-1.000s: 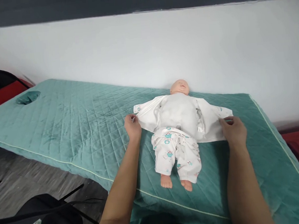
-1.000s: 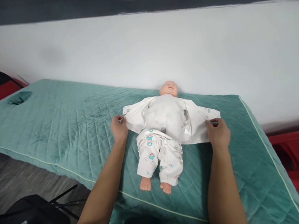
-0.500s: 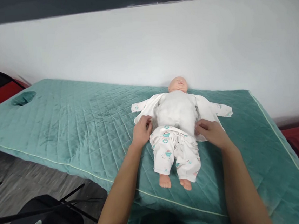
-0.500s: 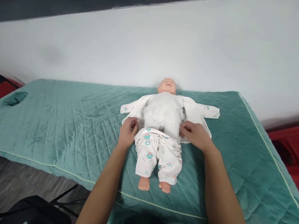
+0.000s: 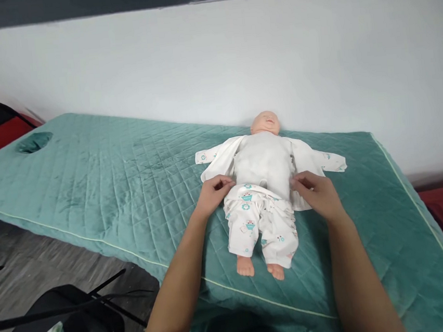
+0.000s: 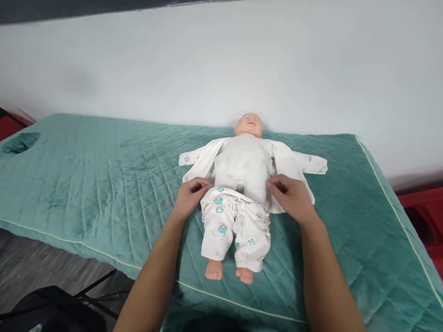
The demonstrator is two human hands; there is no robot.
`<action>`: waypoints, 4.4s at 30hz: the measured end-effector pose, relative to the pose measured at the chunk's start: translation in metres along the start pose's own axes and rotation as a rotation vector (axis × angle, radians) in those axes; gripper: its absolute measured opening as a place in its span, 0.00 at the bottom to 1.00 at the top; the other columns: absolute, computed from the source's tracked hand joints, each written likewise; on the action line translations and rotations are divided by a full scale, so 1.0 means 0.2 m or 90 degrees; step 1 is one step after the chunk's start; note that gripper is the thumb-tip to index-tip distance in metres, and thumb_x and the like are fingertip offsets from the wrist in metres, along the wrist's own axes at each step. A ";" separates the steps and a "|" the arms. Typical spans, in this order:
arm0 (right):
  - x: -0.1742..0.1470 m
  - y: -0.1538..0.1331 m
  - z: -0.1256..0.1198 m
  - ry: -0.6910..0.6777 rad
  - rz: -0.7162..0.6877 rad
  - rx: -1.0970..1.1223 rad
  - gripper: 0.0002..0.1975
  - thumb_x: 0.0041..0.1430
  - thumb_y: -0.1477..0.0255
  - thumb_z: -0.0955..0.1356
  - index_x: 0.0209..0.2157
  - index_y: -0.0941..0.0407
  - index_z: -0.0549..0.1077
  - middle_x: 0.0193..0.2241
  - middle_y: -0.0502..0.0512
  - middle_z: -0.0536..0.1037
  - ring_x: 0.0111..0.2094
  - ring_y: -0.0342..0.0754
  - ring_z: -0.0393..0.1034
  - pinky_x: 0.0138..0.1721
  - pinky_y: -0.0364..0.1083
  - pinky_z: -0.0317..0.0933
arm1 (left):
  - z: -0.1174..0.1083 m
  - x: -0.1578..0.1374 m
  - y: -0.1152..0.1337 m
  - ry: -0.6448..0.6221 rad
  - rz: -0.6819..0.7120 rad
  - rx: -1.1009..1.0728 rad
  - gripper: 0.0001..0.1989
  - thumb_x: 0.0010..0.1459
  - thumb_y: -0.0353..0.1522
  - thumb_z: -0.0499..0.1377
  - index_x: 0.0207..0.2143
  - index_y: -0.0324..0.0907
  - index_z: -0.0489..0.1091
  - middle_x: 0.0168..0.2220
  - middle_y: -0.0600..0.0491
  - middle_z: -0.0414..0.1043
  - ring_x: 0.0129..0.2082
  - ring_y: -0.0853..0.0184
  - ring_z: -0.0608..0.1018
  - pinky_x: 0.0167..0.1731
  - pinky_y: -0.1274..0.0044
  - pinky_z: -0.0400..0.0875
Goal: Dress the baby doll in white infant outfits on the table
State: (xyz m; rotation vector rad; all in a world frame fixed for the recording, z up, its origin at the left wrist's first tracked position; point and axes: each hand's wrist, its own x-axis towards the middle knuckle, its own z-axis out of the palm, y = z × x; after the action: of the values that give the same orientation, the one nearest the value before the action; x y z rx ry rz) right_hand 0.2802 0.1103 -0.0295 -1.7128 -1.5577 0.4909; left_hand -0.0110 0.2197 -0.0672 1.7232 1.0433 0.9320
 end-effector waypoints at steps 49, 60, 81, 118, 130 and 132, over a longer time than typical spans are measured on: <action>0.17 -0.07 0.16 0.154 0.060 0.218 0.11 0.55 0.60 0.72 0.33 0.53 0.76 0.26 0.48 0.74 0.28 0.45 0.64 0.31 0.45 0.58 | 0.10 0.03 -0.05 0.024 -0.101 -0.309 0.16 0.58 0.44 0.64 0.34 0.42 0.66 0.28 0.59 0.61 0.28 0.73 0.63 0.28 0.81 0.56; 0.09 0.08 0.01 -0.103 0.020 0.350 0.12 0.57 0.61 0.73 0.41 0.50 0.76 0.33 0.50 0.76 0.36 0.47 0.69 0.39 0.46 0.62 | 0.12 0.06 -0.06 0.041 -0.114 -0.238 0.13 0.59 0.42 0.62 0.34 0.42 0.66 0.29 0.58 0.64 0.29 0.72 0.65 0.29 0.80 0.59; 0.05 -0.07 0.12 0.096 -0.135 0.211 0.02 0.62 0.69 0.67 0.35 0.51 0.70 0.37 0.53 0.71 0.38 0.48 0.67 0.36 0.47 0.60 | 0.11 0.09 0.27 -0.051 0.158 0.046 0.12 0.50 0.38 0.71 0.37 0.45 0.77 0.44 0.50 0.65 0.49 0.60 0.67 0.56 0.70 0.60; 0.13 0.04 0.14 0.229 0.105 0.154 0.07 0.55 0.65 0.68 0.36 0.52 0.70 0.36 0.52 0.74 0.33 0.46 0.68 0.35 0.46 0.64 | 0.06 0.26 -0.03 -0.002 -0.148 -0.400 0.10 0.52 0.33 0.66 0.36 0.41 0.73 0.29 0.56 0.69 0.25 0.74 0.68 0.25 0.81 0.61; 0.17 0.12 0.10 -0.043 0.123 0.136 0.14 0.47 0.70 0.70 0.38 0.51 0.69 0.34 0.50 0.77 0.33 0.48 0.69 0.34 0.46 0.63 | -0.03 0.31 0.03 -0.273 -0.126 -0.273 0.17 0.36 0.21 0.62 0.32 0.42 0.71 0.29 0.57 0.70 0.27 0.74 0.70 0.23 0.84 0.61; 0.20 0.15 0.10 -0.059 0.108 0.129 0.11 0.48 0.71 0.69 0.36 0.52 0.69 0.32 0.48 0.76 0.32 0.47 0.67 0.35 0.46 0.63 | -0.05 0.37 0.02 -0.315 -0.160 -0.249 0.13 0.36 0.21 0.61 0.28 0.41 0.71 0.26 0.56 0.70 0.23 0.74 0.68 0.20 0.84 0.58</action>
State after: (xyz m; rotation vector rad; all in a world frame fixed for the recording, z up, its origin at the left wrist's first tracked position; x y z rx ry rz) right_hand 0.2938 0.1547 -0.0569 -1.6915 -1.3792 0.7968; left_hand 0.0083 0.2899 -0.0502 1.3567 0.6737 0.4712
